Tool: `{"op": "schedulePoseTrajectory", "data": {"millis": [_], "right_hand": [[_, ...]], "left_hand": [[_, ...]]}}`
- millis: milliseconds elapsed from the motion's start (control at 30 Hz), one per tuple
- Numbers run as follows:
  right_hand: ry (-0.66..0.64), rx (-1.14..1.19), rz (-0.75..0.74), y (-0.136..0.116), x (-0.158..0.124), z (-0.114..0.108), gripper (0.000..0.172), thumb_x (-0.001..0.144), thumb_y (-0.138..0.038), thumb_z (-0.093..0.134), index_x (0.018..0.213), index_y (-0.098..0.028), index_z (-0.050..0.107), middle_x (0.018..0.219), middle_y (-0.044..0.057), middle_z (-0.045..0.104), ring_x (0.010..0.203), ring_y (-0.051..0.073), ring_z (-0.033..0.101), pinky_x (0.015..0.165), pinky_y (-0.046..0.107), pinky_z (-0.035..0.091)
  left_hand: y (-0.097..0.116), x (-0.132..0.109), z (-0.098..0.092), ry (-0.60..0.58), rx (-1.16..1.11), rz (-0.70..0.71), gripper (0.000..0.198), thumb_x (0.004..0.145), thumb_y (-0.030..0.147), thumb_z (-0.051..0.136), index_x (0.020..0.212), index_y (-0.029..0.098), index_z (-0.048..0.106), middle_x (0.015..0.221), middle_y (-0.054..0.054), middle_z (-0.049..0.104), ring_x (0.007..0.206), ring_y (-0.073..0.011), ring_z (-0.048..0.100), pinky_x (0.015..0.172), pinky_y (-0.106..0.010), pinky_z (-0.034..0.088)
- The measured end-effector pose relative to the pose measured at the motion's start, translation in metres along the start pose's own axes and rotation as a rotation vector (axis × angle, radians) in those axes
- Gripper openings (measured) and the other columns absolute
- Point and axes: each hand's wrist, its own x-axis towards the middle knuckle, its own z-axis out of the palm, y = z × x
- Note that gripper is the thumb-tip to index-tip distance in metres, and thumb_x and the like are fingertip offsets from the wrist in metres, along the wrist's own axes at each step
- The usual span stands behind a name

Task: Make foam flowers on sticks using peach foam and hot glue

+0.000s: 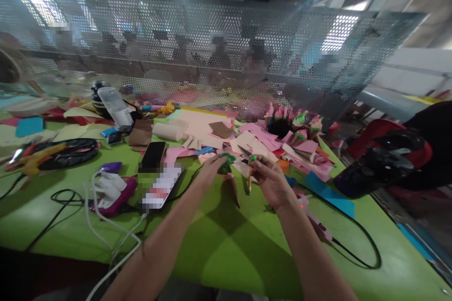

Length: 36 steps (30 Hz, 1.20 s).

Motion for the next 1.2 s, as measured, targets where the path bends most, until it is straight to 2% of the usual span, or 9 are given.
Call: {"op": "schedulePoseTrajectory", "data": {"millis": [100,200,333,567,867,1000,1100,1200], "right_hand": [[0.003,0.064,0.001,0.002,0.000,0.000,0.035,0.060,-0.048,0.089,0.076,-0.022,0.073,0.074,0.000,0.069,0.065,0.010,0.061,0.060,0.021,0.053],[0.012,0.038,-0.022,0.004,0.001,0.002,0.031,0.062,-0.045,0.089,0.075,-0.022,0.073,0.074,0.000,0.071,0.063,0.010,0.062,0.059,0.021,0.053],[0.037,0.013,-0.020,0.004,0.000,0.004,0.032,0.054,-0.040,0.093,0.069,-0.022,0.071,0.073,0.000,0.073,0.062,0.011,0.064,0.059,0.022,0.053],[0.083,-0.033,-0.088,0.004,0.002,0.001,0.032,0.050,-0.036,0.094,0.064,-0.022,0.069,0.065,-0.002,0.071,0.055,0.010,0.060,0.052,0.021,0.048],[0.104,-0.080,-0.125,0.004,0.002,0.002,0.033,0.055,-0.034,0.092,0.071,-0.022,0.067,0.066,-0.002,0.069,0.059,0.012,0.062,0.056,0.024,0.050],[0.110,-0.067,-0.115,0.003,0.001,0.002,0.037,0.054,-0.034,0.093,0.082,-0.024,0.069,0.067,-0.003,0.069,0.061,0.011,0.063,0.059,0.023,0.051],[0.083,-0.109,-0.098,0.002,0.000,0.003,0.040,0.056,-0.038,0.091,0.089,-0.023,0.073,0.070,-0.001,0.070,0.065,0.013,0.064,0.061,0.025,0.051],[0.069,-0.169,-0.071,0.002,0.000,0.004,0.037,0.057,-0.042,0.090,0.084,-0.022,0.075,0.071,0.002,0.071,0.063,0.014,0.062,0.059,0.026,0.049]], "left_hand": [[0.003,0.003,-0.007,0.078,0.166,0.027,0.021,0.089,0.034,0.051,0.086,0.018,0.065,0.085,-0.004,0.068,0.083,-0.0181,0.062,0.081,-0.030,0.049],[0.008,0.001,-0.015,0.148,0.399,0.049,0.024,0.092,0.037,0.049,0.082,0.020,0.062,0.087,-0.005,0.068,0.090,-0.0211,0.061,0.085,-0.033,0.045],[0.015,-0.002,-0.023,0.229,0.917,0.010,0.034,0.098,0.044,0.038,0.098,0.021,0.063,0.103,-0.012,0.072,0.099,-0.0263,0.064,0.084,-0.035,0.044],[0.017,-0.001,-0.028,0.234,1.204,-0.039,0.042,0.098,0.044,0.036,0.115,0.018,0.064,0.113,-0.016,0.072,0.113,-0.0300,0.063,0.091,-0.040,0.045],[0.015,-0.001,-0.031,0.231,1.306,-0.033,0.040,0.096,0.042,0.043,0.119,0.016,0.064,0.119,-0.019,0.069,0.119,-0.0320,0.059,0.096,-0.045,0.045],[0.015,-0.002,-0.032,0.202,1.282,-0.014,0.036,0.096,0.038,0.045,0.120,0.017,0.062,0.120,-0.018,0.068,0.118,-0.0317,0.059,0.095,-0.043,0.044],[0.015,0.000,-0.033,0.185,1.182,-0.002,0.032,0.094,0.035,0.048,0.117,0.018,0.062,0.116,-0.017,0.070,0.112,-0.0312,0.062,0.092,-0.041,0.045],[0.012,0.003,-0.034,0.147,0.952,0.066,0.024,0.093,0.033,0.050,0.106,0.018,0.064,0.107,-0.012,0.071,0.100,-0.0274,0.065,0.087,-0.037,0.047]]}}
